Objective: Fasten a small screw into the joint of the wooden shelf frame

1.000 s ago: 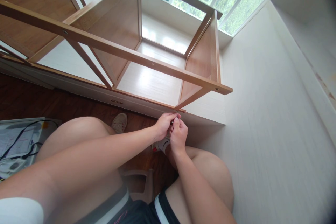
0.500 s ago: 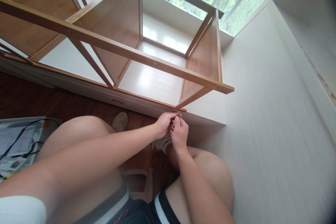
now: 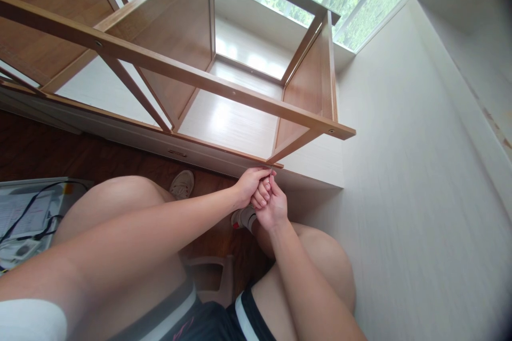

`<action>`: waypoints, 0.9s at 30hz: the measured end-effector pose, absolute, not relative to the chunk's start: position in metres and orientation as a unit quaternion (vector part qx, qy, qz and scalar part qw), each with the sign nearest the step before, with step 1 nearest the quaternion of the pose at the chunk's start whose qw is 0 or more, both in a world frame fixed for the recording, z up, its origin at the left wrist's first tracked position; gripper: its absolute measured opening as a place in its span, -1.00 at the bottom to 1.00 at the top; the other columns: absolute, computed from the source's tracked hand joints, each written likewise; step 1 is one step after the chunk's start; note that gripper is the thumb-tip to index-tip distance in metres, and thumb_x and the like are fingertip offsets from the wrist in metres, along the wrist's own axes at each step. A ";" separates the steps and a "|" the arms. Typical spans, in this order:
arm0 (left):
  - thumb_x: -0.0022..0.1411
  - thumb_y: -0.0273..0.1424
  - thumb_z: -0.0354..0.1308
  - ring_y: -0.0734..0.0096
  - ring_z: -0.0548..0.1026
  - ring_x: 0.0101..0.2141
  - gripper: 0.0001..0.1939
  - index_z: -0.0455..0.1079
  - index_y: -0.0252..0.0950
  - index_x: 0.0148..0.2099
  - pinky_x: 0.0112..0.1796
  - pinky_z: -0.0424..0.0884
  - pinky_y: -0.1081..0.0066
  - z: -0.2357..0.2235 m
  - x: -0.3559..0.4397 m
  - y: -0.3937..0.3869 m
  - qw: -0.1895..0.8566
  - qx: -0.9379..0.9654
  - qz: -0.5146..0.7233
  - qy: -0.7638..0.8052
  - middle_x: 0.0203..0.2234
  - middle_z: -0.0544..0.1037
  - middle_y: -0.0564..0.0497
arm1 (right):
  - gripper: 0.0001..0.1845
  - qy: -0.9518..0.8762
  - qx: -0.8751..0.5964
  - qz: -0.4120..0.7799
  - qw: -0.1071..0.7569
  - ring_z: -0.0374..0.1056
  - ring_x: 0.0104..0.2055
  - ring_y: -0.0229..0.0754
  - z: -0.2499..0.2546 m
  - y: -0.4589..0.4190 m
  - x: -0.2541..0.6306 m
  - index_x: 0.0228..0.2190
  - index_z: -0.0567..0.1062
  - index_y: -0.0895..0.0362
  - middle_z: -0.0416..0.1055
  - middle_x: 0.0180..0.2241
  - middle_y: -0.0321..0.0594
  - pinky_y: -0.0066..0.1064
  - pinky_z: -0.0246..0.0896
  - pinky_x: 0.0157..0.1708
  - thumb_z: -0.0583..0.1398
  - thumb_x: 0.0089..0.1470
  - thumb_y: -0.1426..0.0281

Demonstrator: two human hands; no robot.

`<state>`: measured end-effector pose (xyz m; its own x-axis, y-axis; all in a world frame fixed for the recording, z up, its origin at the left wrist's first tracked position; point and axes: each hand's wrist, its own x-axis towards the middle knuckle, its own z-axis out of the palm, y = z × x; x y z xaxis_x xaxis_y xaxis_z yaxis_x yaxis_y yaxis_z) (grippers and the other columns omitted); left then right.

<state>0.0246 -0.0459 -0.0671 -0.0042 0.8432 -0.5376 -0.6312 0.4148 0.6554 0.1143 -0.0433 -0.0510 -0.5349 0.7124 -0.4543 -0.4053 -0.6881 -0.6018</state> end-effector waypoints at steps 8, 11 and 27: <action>0.06 -0.16 0.17 0.58 0.28 -0.76 -0.70 0.43 -0.32 -0.31 -0.71 0.13 0.56 -0.068 0.027 -0.047 0.677 0.118 0.545 0.481 -0.73 0.32 0.13 | -0.59 -0.241 -0.393 0.822 0.333 -0.22 -0.77 -0.41 -0.055 -0.047 0.110 -0.57 0.07 0.07 -0.09 -0.76 -0.53 -0.58 -0.26 -0.82 0.09 0.07 0.09; 0.06 -0.14 0.16 0.58 0.24 -0.80 -0.68 0.41 -0.31 -0.30 -0.76 0.05 0.57 -0.069 0.029 -0.048 0.678 0.118 0.538 0.486 -0.76 0.29 0.16 | -0.59 -0.240 -0.396 0.814 0.350 -0.21 -0.79 -0.42 -0.057 -0.049 0.108 -0.56 0.09 0.07 -0.07 -0.77 -0.54 -0.59 -0.29 -0.82 0.10 0.05 0.08; 0.07 -0.14 0.15 0.57 0.22 -0.83 -0.68 0.37 -0.28 -0.24 -0.80 0.02 0.59 -0.070 0.032 -0.052 0.696 0.116 0.530 0.470 -0.76 0.27 0.18 | -0.59 -0.314 -0.443 0.725 0.423 -0.23 -0.79 -0.45 -0.068 -0.059 0.103 -0.59 0.09 0.09 -0.07 -0.79 -0.55 -0.59 -0.30 -0.83 0.11 0.07 0.13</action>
<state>0.0323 -0.0516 -0.0696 -0.0035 0.8475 -0.5308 -0.6286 0.4109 0.6603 0.1033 -0.0592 -0.0679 -0.2489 0.8919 -0.3776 -0.3360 -0.4451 -0.8300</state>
